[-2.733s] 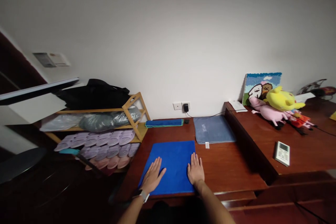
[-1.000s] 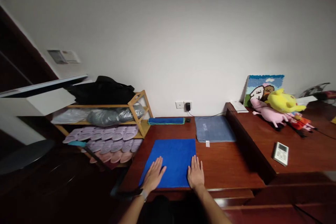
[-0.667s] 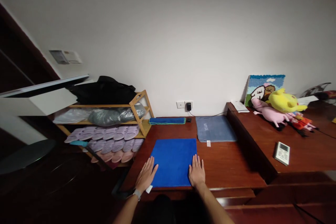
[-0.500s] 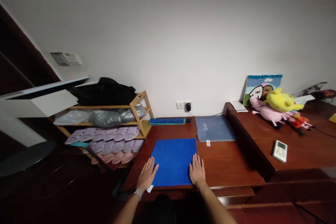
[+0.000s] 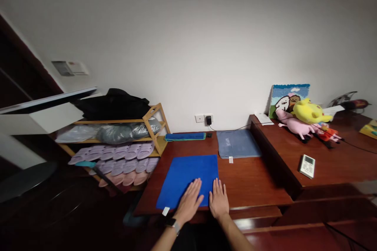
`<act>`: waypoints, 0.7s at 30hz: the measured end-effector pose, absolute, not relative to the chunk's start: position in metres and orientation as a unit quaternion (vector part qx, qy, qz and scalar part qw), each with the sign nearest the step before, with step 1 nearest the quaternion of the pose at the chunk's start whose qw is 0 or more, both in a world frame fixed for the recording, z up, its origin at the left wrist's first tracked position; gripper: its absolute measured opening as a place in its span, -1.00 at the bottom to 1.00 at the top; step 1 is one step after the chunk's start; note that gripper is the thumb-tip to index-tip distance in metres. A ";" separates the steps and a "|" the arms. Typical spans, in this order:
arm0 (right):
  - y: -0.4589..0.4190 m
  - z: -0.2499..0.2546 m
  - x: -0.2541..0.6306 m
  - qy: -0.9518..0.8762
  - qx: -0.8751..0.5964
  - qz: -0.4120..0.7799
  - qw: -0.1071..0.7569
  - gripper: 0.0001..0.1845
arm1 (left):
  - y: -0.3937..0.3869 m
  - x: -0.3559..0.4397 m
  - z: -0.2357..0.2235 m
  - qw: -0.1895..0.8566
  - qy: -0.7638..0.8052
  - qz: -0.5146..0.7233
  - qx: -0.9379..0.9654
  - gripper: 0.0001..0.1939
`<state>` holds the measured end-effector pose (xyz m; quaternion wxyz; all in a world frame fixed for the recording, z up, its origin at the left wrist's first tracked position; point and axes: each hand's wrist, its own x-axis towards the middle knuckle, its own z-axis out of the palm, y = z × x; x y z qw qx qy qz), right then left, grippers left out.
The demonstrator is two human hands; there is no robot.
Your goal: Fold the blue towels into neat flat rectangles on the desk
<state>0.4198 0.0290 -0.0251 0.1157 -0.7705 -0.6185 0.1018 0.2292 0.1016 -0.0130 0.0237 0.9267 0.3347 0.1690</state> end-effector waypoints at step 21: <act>0.028 -0.018 0.419 -0.606 -0.775 0.121 0.132 -0.28 | 0.137 0.081 -0.057 -0.006 0.537 0.130 0.833 -0.22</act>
